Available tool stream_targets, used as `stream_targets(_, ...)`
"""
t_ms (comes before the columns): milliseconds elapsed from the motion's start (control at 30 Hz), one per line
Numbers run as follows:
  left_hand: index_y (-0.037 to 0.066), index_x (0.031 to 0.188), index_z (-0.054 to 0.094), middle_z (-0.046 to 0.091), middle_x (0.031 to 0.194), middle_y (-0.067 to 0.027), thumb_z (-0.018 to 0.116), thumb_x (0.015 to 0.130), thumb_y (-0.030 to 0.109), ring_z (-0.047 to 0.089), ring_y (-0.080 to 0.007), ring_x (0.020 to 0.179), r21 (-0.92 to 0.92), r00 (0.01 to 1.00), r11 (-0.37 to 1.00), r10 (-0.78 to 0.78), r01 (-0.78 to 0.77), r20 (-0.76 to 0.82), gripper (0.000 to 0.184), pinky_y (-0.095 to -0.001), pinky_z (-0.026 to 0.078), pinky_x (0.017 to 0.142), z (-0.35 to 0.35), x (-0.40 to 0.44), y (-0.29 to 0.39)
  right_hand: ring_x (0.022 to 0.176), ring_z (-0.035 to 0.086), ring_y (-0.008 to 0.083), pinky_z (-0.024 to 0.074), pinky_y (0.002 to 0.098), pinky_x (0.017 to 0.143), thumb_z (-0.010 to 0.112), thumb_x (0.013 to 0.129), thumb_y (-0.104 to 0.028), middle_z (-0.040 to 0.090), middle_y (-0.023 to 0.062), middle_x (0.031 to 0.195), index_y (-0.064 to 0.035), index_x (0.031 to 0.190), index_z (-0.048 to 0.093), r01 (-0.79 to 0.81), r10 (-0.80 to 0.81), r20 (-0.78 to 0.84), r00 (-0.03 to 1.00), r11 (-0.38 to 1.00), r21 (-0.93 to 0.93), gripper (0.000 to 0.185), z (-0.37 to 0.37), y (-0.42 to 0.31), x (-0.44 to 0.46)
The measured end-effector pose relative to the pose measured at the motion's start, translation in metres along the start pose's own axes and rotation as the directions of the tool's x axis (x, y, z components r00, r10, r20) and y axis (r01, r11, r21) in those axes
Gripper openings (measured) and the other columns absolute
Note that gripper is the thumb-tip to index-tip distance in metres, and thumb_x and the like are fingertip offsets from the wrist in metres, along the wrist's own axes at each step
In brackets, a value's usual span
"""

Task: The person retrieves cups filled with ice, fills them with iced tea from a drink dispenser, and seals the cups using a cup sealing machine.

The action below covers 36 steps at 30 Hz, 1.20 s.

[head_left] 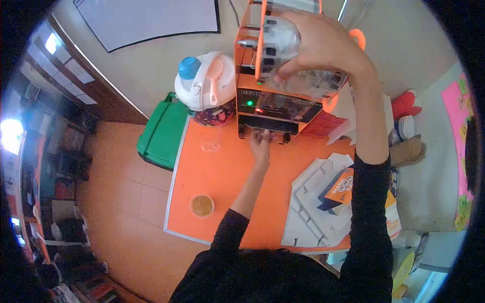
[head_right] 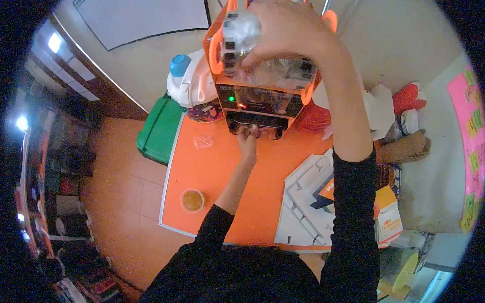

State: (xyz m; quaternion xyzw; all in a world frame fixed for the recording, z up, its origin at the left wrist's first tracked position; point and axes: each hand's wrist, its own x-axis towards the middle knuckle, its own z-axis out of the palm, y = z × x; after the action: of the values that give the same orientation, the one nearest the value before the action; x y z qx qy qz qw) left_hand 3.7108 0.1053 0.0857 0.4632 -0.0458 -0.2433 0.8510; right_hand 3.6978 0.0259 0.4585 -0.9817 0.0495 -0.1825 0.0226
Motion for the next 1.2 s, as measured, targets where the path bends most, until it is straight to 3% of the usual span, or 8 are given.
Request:
stream_targets(133,0.001,0.113,0.043,0.057,0.097,-0.0132,0.061,0.087,0.015,0.06,-0.0203,0.087,0.013,0.999,1.0,-0.012,0.012,-0.035,0.035,-0.0362,0.047,0.078,0.007,-0.028,0.008,0.088,0.063,0.0298,0.049,0.038,0.081,0.081,0.043,-0.037,0.066,0.0117,0.096,-0.0102,0.115,0.058,-0.033,0.032,-0.019,0.999,0.999,-0.015,0.081,-0.001,-0.002,-0.001)
stream_targets(233,0.004,0.127,0.037,0.043,0.12,-0.0194,0.064,0.082,0.017,0.042,-0.0315,0.116,0.68,0.637,0.386,0.755,-0.624,0.156,0.054,-0.043,0.033,0.097,0.05,-0.062,0.067,0.086,0.064,0.0304,0.0495,0.039,0.078,0.082,0.042,-0.04,0.066,0.0123,0.093,-0.009,0.113,0.059,-0.091,0.091,0.001,0.996,0.995,-0.051,0.08,-0.004,-0.003,-0.001)
stream_targets(433,0.022,0.14,0.037,0.033,0.146,-0.0049,0.056,0.081,0.02,0.03,-0.0267,0.134,0.534,0.22,-0.32,0.66,-0.783,0.719,0.063,-0.0396,0.017,0.11,0.14,-0.033,0.192,0.085,0.064,0.0275,0.0494,0.037,0.075,0.071,0.062,-0.06,0.066,0.012,0.096,-0.0064,0.092,0.067,0.059,0.089,0.659,0.747,0.978,-0.198,0.061,-0.063,0.021,0.052)
stream_targets(500,0.024,0.141,0.036,0.032,0.147,-0.005,0.055,0.079,0.023,0.03,-0.0243,0.134,0.573,0.221,-0.413,0.641,-0.708,0.735,0.065,-0.0382,0.014,0.11,0.149,-0.033,0.2,0.085,0.063,0.031,0.0495,0.0402,0.076,0.065,0.07,-0.062,0.066,0.016,0.094,-0.0054,0.093,0.066,0.403,-0.51,-0.184,0.84,0.814,-0.419,0.061,-0.033,0.149,0.088)
stream_targets(600,0.025,0.142,0.034,0.033,0.147,-0.0052,0.056,0.074,0.025,0.031,-0.023,0.134,0.607,0.205,-0.52,0.634,-0.601,0.745,0.071,-0.0352,0.008,0.111,0.149,-0.032,0.204,0.084,0.063,0.0323,0.0504,0.0431,0.077,0.059,0.078,-0.057,0.065,0.0175,0.092,-0.0047,0.09,0.065,-0.438,0.138,-0.753,0.643,0.873,-0.214,0.054,-0.064,0.203,0.103)
stream_targets(700,0.022,0.139,0.038,0.032,0.146,-0.007,0.058,0.08,0.037,0.03,-0.028,0.133,0.605,0.218,-0.579,0.599,-0.546,0.77,0.064,-0.0385,0.014,0.107,0.152,-0.031,0.204,0.059,0.061,0.0211,0.0487,0.0329,0.053,0.056,0.083,-0.044,0.063,0.0114,0.072,-0.003,0.083,0.062,-0.055,0.741,-0.257,0.62,0.368,0.928,0.041,-0.045,0.298,0.14)
stream_targets(900,0.026,0.14,0.034,0.037,0.144,-0.0045,0.04,0.089,0.037,0.036,-0.0223,0.131,0.657,0.237,-0.579,0.635,-0.483,0.735,0.053,-0.0413,-0.001,0.111,0.153,-0.034,0.198,0.043,0.028,0.0062,0.0206,0.024,0.04,0.042,0.092,-0.023,0.036,-0.0014,0.052,-0.0108,0.062,0.042,0.683,0.502,-0.711,0.493,0.282,0.674,0.032,-0.024,0.048,-0.075)
stream_targets(1200,0.024,0.139,0.035,0.034,0.146,-0.0061,0.044,0.086,0.027,0.032,-0.0262,0.134,0.674,0.283,-0.554,0.63,-0.488,0.723,0.054,-0.043,0.005,0.111,0.153,-0.043,0.195,0.068,0.055,0.0253,0.0463,0.0428,0.067,0.045,0.091,-0.039,0.054,0.0096,0.069,-0.0072,0.069,0.05,0.572,0.219,-0.859,0.464,0.666,0.479,0.038,0.122,0.002,-0.216)
